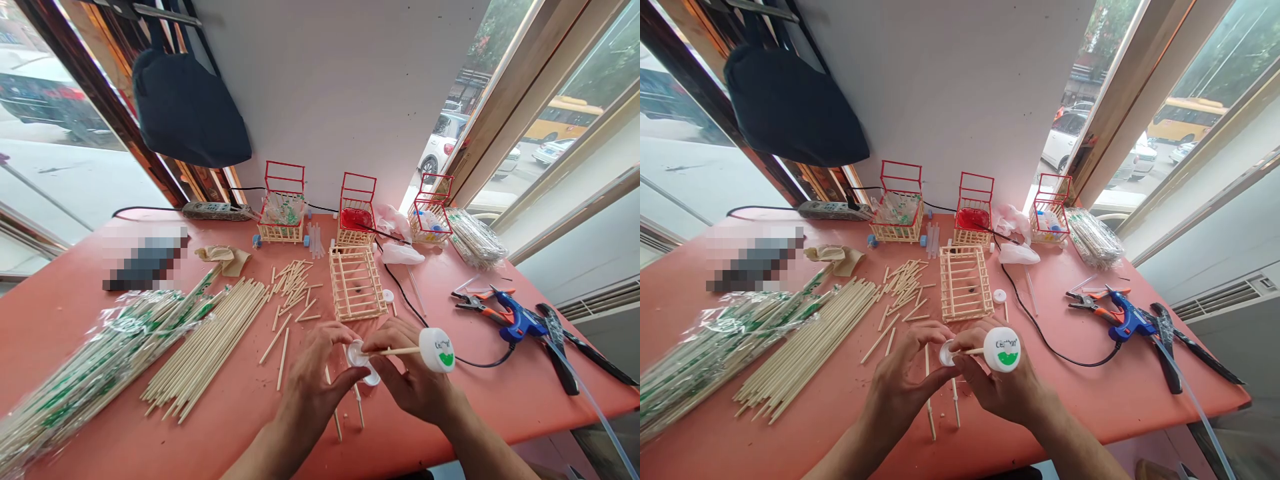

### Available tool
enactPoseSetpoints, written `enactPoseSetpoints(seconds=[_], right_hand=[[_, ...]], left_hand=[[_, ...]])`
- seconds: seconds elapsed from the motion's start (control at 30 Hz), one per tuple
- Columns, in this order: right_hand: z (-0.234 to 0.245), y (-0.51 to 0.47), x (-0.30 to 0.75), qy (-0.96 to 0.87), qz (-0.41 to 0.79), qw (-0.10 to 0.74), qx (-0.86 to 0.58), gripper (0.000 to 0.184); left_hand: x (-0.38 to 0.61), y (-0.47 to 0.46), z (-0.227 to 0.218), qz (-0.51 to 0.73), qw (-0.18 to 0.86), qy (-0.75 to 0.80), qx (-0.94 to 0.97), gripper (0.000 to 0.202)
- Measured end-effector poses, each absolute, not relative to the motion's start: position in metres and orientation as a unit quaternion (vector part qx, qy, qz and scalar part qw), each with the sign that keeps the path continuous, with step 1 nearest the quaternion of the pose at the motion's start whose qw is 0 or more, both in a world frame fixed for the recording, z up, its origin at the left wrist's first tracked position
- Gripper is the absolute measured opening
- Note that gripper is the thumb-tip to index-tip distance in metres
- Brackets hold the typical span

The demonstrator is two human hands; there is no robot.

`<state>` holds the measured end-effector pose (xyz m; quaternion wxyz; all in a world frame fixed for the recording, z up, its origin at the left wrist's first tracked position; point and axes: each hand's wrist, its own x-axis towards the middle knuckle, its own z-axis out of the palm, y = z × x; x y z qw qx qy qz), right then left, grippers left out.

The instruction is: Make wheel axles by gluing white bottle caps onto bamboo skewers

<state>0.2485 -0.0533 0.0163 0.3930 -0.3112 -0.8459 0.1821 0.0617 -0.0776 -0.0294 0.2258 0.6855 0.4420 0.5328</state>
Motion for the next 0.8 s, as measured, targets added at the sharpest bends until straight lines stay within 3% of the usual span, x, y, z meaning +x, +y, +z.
enactPoseSetpoints(seconds=[0.8], right_hand=[[0.0108,-0.0494,0.251,-0.84,0.217,0.38,-0.319,0.011]], left_hand=[[0.0597,-0.0756,-0.0294,0.529,0.169,0.433,0.71,0.021]])
